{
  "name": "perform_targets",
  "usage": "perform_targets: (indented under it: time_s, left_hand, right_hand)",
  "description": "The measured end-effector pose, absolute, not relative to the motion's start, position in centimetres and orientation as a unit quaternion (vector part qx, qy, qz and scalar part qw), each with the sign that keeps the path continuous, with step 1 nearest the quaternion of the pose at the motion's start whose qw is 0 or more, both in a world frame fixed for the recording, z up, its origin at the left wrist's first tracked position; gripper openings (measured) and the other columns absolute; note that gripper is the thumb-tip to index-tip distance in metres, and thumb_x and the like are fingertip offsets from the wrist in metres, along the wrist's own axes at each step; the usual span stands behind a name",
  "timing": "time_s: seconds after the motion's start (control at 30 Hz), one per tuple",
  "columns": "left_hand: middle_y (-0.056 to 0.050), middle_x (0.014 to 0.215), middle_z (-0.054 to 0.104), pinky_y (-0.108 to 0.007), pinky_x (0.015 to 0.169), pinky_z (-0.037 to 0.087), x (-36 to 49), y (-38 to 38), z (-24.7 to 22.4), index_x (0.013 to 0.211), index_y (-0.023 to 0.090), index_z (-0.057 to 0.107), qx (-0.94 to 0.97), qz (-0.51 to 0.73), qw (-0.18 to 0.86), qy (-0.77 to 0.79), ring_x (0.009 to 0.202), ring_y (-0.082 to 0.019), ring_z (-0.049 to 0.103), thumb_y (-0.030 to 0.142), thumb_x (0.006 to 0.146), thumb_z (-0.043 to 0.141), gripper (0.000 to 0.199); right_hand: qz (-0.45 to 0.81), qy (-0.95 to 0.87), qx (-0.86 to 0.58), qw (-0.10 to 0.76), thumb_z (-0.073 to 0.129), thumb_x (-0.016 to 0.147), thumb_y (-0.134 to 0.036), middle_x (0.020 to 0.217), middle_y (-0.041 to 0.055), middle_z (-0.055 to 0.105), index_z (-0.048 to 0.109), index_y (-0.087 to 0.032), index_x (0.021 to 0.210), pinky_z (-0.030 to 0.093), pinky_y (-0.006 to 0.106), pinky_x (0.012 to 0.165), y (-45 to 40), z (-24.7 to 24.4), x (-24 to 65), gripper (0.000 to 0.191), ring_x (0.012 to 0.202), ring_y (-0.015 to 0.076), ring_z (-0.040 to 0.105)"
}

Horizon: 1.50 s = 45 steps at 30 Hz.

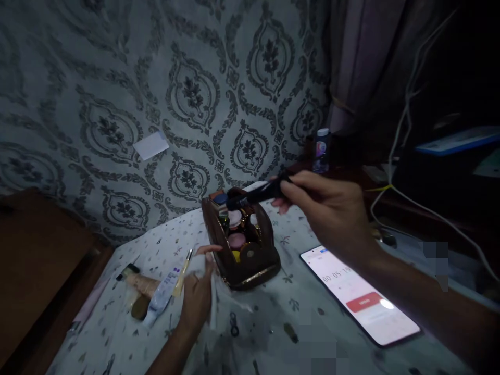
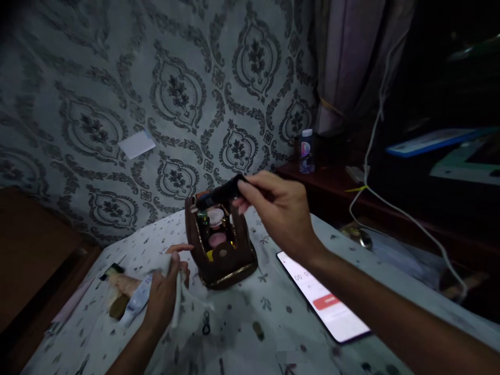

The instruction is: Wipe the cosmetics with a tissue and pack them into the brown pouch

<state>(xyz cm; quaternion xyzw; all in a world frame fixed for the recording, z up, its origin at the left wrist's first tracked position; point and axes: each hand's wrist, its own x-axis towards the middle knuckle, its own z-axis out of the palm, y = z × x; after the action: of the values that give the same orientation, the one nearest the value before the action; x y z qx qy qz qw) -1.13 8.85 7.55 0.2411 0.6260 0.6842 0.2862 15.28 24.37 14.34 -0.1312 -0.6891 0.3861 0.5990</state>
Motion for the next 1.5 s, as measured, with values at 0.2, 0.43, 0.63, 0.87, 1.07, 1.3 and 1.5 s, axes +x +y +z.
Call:
perform_targets:
  time_s: [0.2,0.43,0.63,0.87,1.07,1.3,1.5]
  left_hand:
    - [-0.002,0.074,0.067,-0.024,0.057,0.045,-2.3,9.2,5.3,0.107,0.022,0.069,0.475,0.506,0.144,0.706,0.066,-0.018,0.06,0.044,0.083,0.061,0.033]
    - [0.001,0.07,0.062,-0.02,0.054,0.042,-2.6,9.2,3.3,0.114,0.022,0.064,0.492,0.469,0.092,0.728,0.056,-0.012,0.053,0.036,0.089,0.056,0.03]
    - [0.0,0.07,0.062,-0.022,0.058,0.047,-2.1,9.1,3.0,0.116,0.022,0.064,0.473,0.481,0.104,0.731,0.06,-0.014,0.057,0.043,0.087,0.058,0.036]
    - [0.001,0.068,0.059,-0.021,0.057,0.045,-2.2,9.0,2.9,0.118,0.022,0.062,0.462,0.488,0.137,0.728,0.057,-0.012,0.054,0.043,0.088,0.058,0.037]
    - [0.005,0.057,0.046,-0.02,0.052,0.04,-2.0,8.6,3.5,0.126,0.022,0.058,0.481,0.465,0.138,0.73,0.051,-0.011,0.044,0.039,0.089,0.056,0.04]
    - [0.001,0.077,0.058,-0.023,0.058,0.045,-1.9,5.6,3.8,0.131,0.023,0.047,0.481,0.456,0.136,0.736,0.058,-0.012,0.052,0.031,0.088,0.055,0.045]
    - [0.006,0.065,0.055,-0.025,0.062,0.042,-2.3,1.1,3.1,0.118,0.021,0.048,0.496,0.341,0.127,0.788,0.058,-0.014,0.054,0.015,0.082,0.049,0.037]
  right_hand:
    - [0.337,-0.781,-0.06,0.523,0.056,0.09,-0.025,0.07,0.0006,0.062,0.067,-0.015,0.073,0.047,0.022,0.057,30.4,15.4,9.3,0.022,0.056,0.0101,0.059]
    - [0.273,-0.874,-0.06,0.397,0.055,0.088,-0.013,0.058,-0.0015,0.06,0.064,-0.014,0.064,0.042,0.022,0.067,32.4,14.7,4.3,0.025,0.059,0.0101,0.056]
    - [0.242,-0.923,-0.104,0.28,0.059,0.082,-0.01,0.075,0.0026,0.069,0.071,-0.016,0.087,0.039,0.021,0.063,33.3,13.0,1.3,0.014,0.074,0.0141,0.063]
    - [0.175,-0.966,-0.136,0.134,0.062,0.079,-0.012,0.102,0.0126,0.072,0.073,-0.011,0.101,0.044,0.023,0.067,33.2,13.2,0.4,0.025,0.095,0.0231,0.066]
    - [0.181,-0.965,-0.126,0.14,0.064,0.08,-0.014,0.096,0.0071,0.074,0.075,-0.013,0.1,0.044,0.019,0.069,33.7,14.1,0.8,0.024,0.093,0.0178,0.066]
    - [0.232,-0.918,-0.144,0.288,0.056,0.082,-0.017,0.075,0.0032,0.072,0.076,-0.014,0.091,0.046,0.024,0.067,31.9,14.7,3.5,0.022,0.074,0.0174,0.066]
    - [0.232,-0.897,-0.021,0.375,0.052,0.087,-0.025,0.081,0.0051,0.073,0.073,-0.017,0.09,0.047,0.03,0.065,25.8,13.5,7.0,0.023,0.071,0.0201,0.066]
